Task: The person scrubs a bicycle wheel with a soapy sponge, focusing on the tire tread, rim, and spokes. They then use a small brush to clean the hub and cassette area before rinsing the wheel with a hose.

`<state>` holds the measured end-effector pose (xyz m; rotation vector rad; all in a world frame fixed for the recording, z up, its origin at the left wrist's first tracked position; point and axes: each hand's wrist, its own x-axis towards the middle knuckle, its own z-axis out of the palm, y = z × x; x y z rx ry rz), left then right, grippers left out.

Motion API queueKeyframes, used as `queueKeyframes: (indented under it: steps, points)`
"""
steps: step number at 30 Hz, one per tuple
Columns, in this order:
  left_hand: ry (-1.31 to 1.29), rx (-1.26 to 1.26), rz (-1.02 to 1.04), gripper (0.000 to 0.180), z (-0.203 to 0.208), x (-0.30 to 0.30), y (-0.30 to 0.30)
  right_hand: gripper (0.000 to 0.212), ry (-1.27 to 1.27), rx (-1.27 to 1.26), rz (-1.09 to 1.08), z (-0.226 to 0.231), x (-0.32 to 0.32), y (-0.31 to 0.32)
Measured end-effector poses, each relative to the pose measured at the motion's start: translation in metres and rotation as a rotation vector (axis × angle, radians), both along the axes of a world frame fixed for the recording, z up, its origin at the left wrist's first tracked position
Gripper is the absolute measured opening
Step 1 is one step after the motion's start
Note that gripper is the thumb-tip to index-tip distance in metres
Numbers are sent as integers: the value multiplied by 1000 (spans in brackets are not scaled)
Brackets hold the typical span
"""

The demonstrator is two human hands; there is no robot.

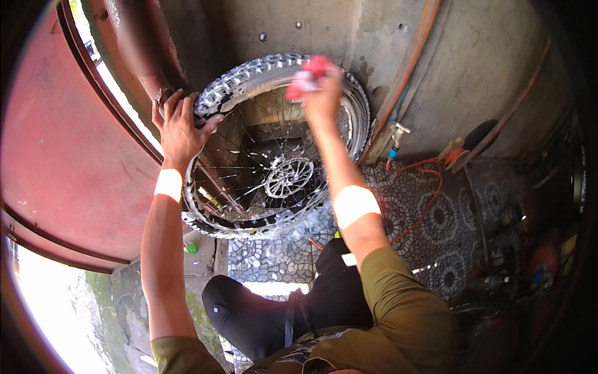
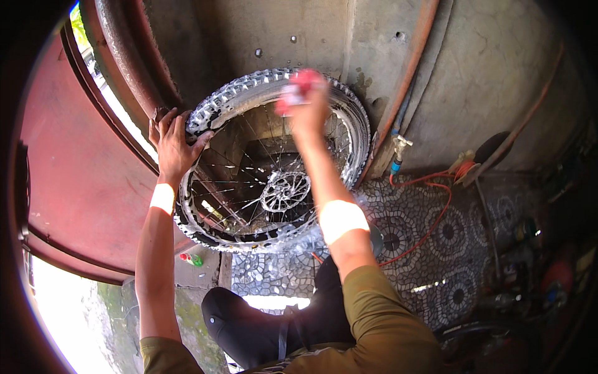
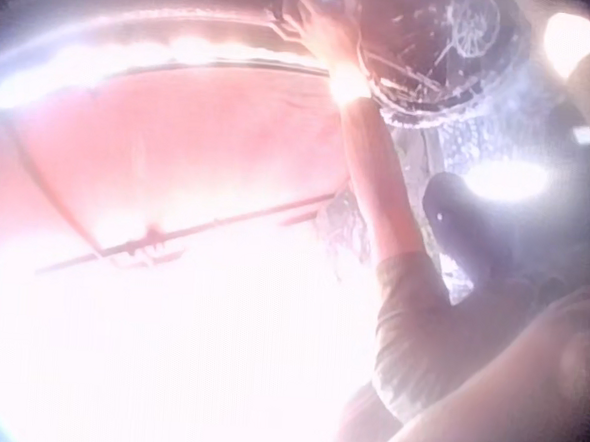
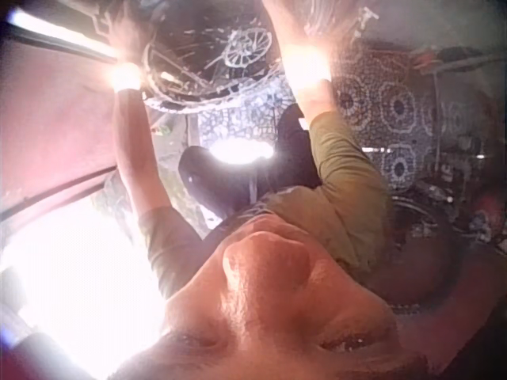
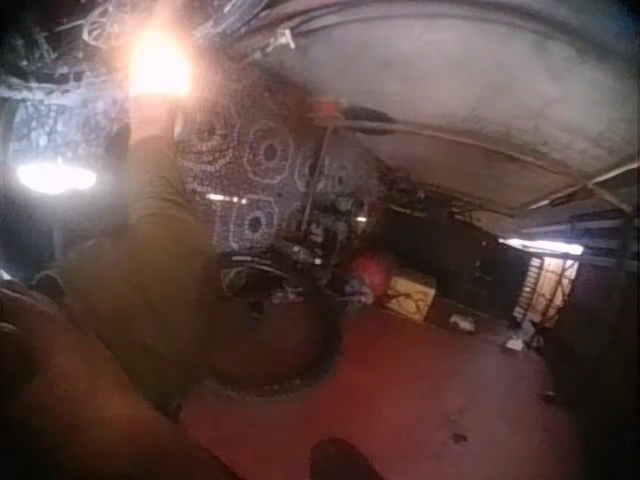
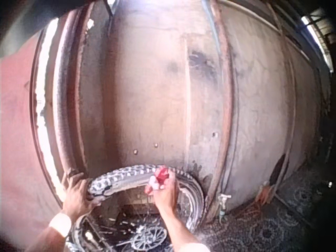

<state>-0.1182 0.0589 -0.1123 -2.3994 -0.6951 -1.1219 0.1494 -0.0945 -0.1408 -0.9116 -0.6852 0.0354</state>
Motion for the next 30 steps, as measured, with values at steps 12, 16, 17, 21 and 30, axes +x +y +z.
queueKeyframes:
  steps: [12, 16, 17, 21, 30]
  points:
    - [-41, -55, -98, 78, 0, 29, -11, 65, -483, -649, -827, -34, 96, -73]
    - [-21, -24, -63, 76, -1, 9, 0, 38, -795, -482, -553, 16, -41, 2]
    - [-32, -24, -83, 76, -1, 12, 0, 39, -745, -498, -404, 16, -47, 5]
    - [-21, -43, -75, 76, 0, 5, 1, 58, -446, -669, -297, 8, -5, -11]
    - [-43, -6, -65, 75, -1, 17, -2, 57, -567, -935, -702, -9, 52, -51]
